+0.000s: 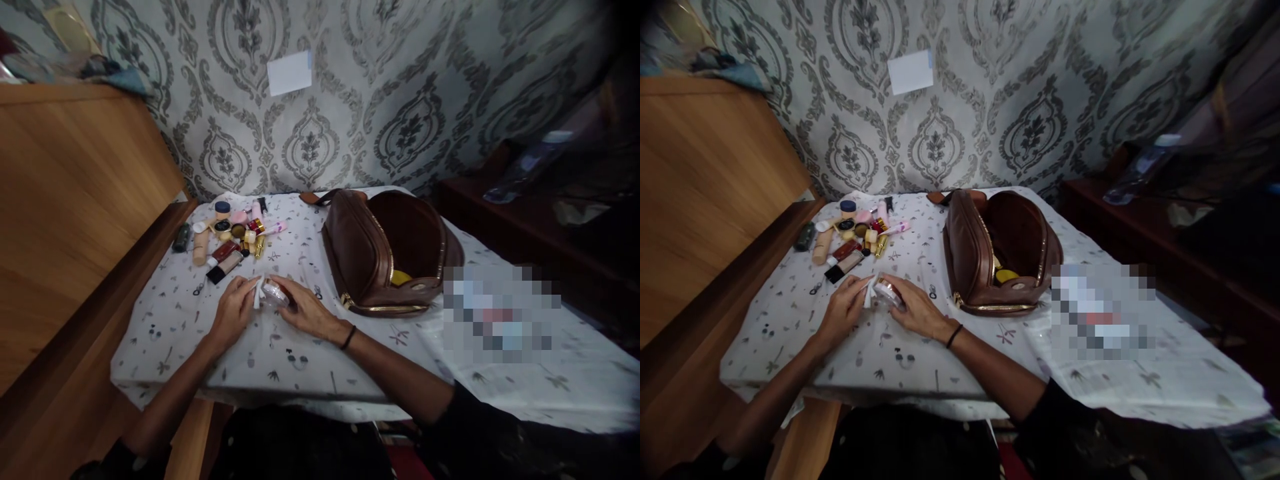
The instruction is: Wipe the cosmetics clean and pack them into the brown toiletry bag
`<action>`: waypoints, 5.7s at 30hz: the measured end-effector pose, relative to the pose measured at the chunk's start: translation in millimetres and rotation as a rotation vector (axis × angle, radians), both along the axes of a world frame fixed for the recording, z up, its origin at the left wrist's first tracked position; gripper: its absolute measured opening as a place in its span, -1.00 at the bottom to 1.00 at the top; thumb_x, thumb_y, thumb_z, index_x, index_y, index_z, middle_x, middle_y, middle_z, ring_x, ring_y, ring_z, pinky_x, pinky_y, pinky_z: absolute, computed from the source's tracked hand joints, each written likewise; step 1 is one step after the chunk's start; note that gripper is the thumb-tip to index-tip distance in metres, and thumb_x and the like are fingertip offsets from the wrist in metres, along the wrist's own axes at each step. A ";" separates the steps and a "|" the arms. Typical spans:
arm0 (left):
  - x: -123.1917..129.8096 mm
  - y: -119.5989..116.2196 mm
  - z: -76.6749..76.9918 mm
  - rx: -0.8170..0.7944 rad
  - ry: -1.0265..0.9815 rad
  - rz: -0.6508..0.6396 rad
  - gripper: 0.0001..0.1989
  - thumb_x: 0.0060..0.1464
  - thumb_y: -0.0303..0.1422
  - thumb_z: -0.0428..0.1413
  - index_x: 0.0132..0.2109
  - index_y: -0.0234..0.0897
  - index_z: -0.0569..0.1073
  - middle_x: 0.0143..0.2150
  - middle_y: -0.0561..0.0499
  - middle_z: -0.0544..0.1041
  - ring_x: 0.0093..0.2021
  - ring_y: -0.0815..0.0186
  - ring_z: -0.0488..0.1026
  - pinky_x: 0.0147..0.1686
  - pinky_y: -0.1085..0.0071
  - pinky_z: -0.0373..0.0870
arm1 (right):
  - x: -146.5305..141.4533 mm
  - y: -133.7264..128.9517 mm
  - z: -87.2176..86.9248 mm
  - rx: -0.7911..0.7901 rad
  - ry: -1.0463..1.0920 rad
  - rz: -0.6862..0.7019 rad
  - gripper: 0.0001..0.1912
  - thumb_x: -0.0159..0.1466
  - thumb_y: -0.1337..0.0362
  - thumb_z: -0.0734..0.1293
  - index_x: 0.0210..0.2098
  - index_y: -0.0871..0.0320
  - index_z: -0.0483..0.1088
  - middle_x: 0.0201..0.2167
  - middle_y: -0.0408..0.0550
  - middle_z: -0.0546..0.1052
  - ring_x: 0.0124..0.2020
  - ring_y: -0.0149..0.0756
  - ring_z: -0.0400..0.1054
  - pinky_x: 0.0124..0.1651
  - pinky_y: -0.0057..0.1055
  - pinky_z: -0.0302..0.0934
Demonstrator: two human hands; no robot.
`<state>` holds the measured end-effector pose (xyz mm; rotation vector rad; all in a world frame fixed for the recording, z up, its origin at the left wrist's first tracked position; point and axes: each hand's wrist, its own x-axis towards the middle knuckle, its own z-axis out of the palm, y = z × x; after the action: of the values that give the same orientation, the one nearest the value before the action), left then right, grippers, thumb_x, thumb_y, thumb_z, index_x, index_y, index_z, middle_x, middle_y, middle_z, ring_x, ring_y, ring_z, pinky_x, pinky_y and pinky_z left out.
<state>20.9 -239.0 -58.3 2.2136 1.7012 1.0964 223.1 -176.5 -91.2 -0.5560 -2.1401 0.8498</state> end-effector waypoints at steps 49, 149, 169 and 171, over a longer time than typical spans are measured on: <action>14.8 -0.5 -14.1 0.053 0.110 -0.085 -0.61 0.36 -0.28 -0.08 0.22 -0.24 0.40 -0.10 -0.09 0.42 -0.06 0.22 0.41 -0.04 0.30 0.42 | 11.8 0.9 17.1 0.074 -0.046 -0.122 -0.59 0.32 0.15 0.33 0.11 0.13 0.32 -0.02 0.10 0.52 -0.03 -0.11 0.42 0.05 -0.17 0.30; 43.6 1.0 9.0 -0.559 -0.942 -0.109 -0.50 -0.02 -0.06 0.28 -0.06 -0.36 0.55 -0.28 -0.01 0.58 -0.31 0.30 0.45 -0.30 0.44 0.36 | 11.9 5.4 26.0 -0.358 0.296 -0.173 -0.53 0.35 -0.06 0.25 0.11 0.09 0.33 0.04 0.03 0.51 0.06 -0.16 0.38 0.15 -0.22 0.25; 51.7 3.4 5.0 -0.310 -0.519 -0.089 -0.66 0.18 -0.19 0.11 -0.01 -0.34 0.47 -0.18 -0.02 0.58 -0.16 0.22 0.47 -0.14 0.39 0.39 | -4.2 5.6 13.3 -0.890 0.679 -0.033 -0.55 0.12 -0.06 0.48 -0.17 0.05 0.34 -0.27 -0.17 0.50 -0.28 -0.35 0.38 -0.26 -0.44 0.30; 52.1 3.5 5.2 -0.276 -0.484 -0.071 -0.70 0.19 -0.21 0.10 -0.03 -0.32 0.46 -0.19 -0.01 0.56 -0.19 0.24 0.46 -0.15 0.39 0.38 | -3.1 4.1 14.6 -0.892 0.638 -0.006 -0.54 0.13 -0.09 0.47 -0.17 0.07 0.39 -0.26 -0.14 0.50 -0.25 -0.33 0.37 -0.23 -0.43 0.30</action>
<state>73.0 -235.5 -53.0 1.6594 1.4494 1.1760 220.0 -172.3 -76.6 -0.6017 -1.1166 1.7123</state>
